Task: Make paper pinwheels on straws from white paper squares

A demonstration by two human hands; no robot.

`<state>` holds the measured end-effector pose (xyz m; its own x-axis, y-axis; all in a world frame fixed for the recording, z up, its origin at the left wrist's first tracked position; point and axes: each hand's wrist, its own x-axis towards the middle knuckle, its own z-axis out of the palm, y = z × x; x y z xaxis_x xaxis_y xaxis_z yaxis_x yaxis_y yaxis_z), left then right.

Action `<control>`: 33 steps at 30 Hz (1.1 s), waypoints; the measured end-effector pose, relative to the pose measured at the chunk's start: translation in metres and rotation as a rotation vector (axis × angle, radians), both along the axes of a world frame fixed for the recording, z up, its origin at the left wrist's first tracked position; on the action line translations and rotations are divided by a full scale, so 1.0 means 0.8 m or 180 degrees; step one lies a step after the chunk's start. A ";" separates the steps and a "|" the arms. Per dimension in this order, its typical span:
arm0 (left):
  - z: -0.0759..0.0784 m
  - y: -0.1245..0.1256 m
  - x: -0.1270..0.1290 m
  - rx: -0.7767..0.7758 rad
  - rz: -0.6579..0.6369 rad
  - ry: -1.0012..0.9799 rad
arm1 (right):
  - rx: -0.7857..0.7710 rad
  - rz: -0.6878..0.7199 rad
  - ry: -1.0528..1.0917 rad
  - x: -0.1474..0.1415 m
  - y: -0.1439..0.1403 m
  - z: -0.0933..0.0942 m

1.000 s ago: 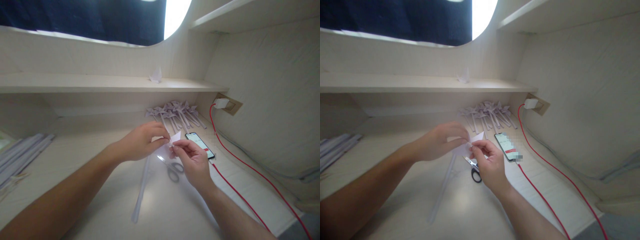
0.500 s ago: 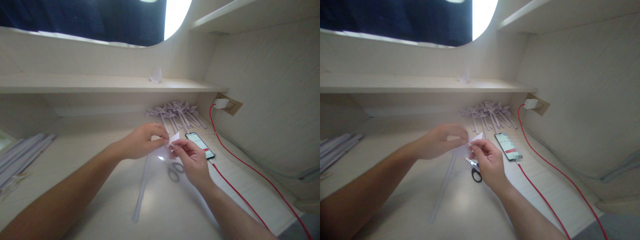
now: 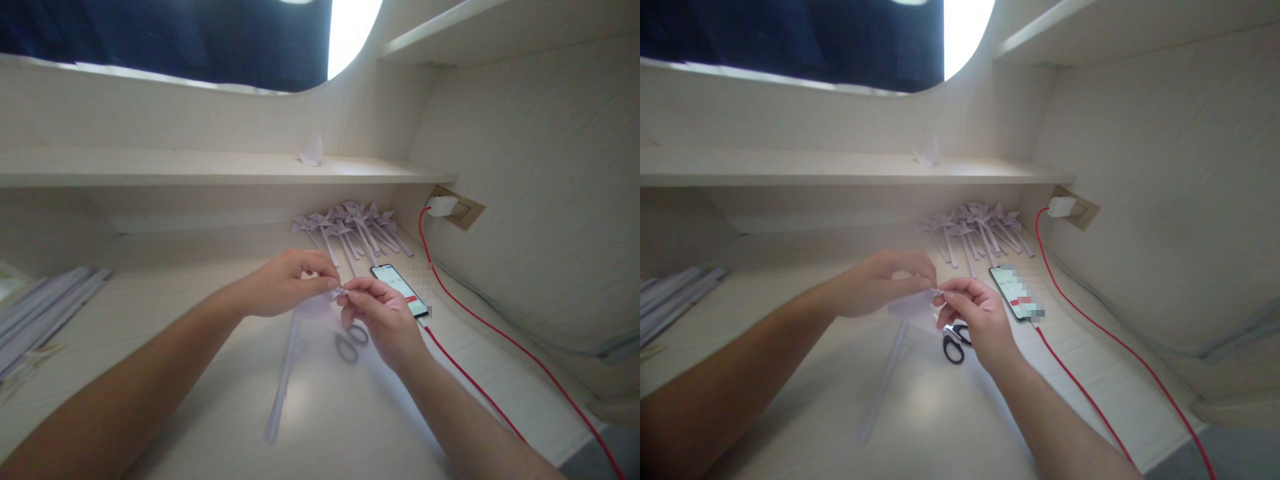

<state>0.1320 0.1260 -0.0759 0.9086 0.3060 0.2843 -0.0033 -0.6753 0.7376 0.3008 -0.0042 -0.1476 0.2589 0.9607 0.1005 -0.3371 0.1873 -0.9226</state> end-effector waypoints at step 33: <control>-0.008 0.002 -0.001 0.0281 0.0315 -0.0109 | 0.0099 -0.0200 -0.0561 -0.010 -0.007 0.005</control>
<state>0.1316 0.1272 -0.0820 0.8645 0.3661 0.3443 0.0425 -0.7358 0.6758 0.2924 -0.0099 -0.1434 0.2940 0.9389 0.1790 -0.1576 0.2324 -0.9598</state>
